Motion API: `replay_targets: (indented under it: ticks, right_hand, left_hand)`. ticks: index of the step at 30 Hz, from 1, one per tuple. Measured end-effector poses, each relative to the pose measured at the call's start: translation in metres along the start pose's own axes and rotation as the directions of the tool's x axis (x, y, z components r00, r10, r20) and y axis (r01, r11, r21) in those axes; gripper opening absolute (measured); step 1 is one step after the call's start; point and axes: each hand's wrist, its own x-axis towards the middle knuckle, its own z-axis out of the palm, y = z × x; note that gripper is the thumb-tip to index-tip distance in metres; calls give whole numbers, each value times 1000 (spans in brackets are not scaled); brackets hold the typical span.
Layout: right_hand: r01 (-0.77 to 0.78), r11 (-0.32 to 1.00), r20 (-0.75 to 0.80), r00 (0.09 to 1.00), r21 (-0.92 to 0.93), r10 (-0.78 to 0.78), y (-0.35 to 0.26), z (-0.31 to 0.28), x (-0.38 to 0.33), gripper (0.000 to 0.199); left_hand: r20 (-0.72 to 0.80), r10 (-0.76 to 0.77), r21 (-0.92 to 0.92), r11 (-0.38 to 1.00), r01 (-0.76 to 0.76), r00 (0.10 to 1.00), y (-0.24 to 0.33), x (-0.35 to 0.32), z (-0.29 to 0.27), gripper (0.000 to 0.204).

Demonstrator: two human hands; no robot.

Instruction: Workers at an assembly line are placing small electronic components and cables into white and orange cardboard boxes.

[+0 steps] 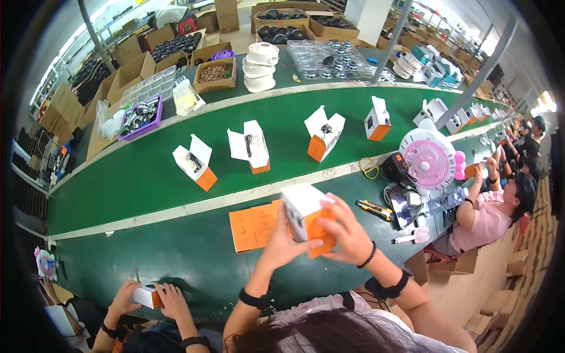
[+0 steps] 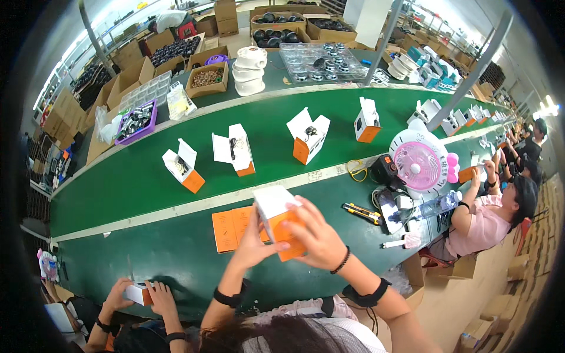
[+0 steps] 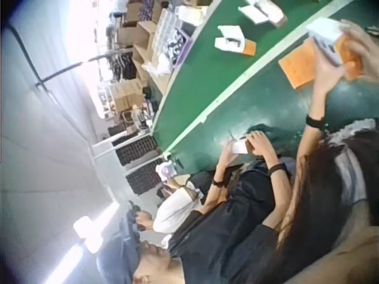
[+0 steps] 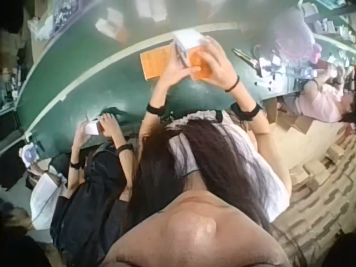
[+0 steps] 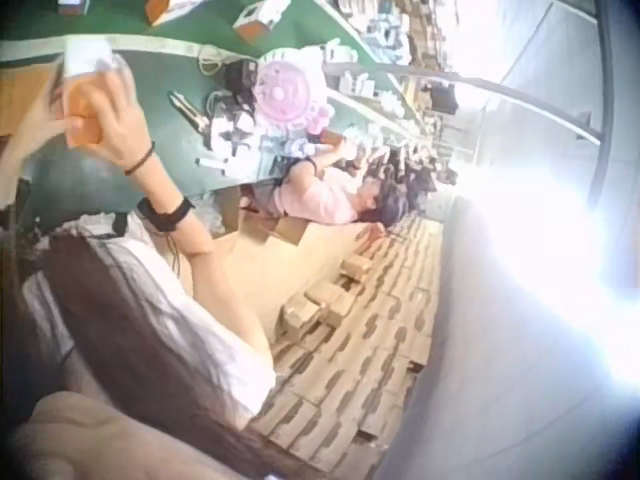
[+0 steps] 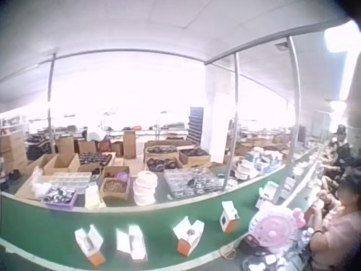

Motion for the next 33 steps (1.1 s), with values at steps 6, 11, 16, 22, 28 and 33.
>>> replay_targets:
  ticks: [6, 11, 16, 22, 28, 33]
  right_hand:
    - [-68, 953, -87, 991, 295, 98, -19, 2, 21, 90]
    - [-278, 959, -39, 959, 57, 280, -10, 48, 40, 63]
    - [-355, 932, 83, 934, 80, 348, 9, 41, 42, 38]
    - [-248, 955, -98, 967, -159, 235, -14, 55, 51, 58]
    - [-255, 928, 80, 955, -272, 286, -21, 50, 62, 53]
    - [-272, 904, 24, 955, -329, 296, -10, 49, 66, 49]
  left_hand:
    - [-292, 113, 153, 986, -70, 950, 4, 6, 11, 100]
    - [-405, 132, 66, 991, -116, 905, -48, -6, 11, 99]
    - [-398, 191, 242, 965, -99, 897, -52, -5, 20, 96]
    - [-467, 178, 228, 971, -76, 866, -44, -4, 25, 87]
    - [-443, 25, 86, 996, 15, 896, -38, -8, 23, 81]
    - [-391, 139, 140, 986, -90, 910, -37, 2, 29, 76]
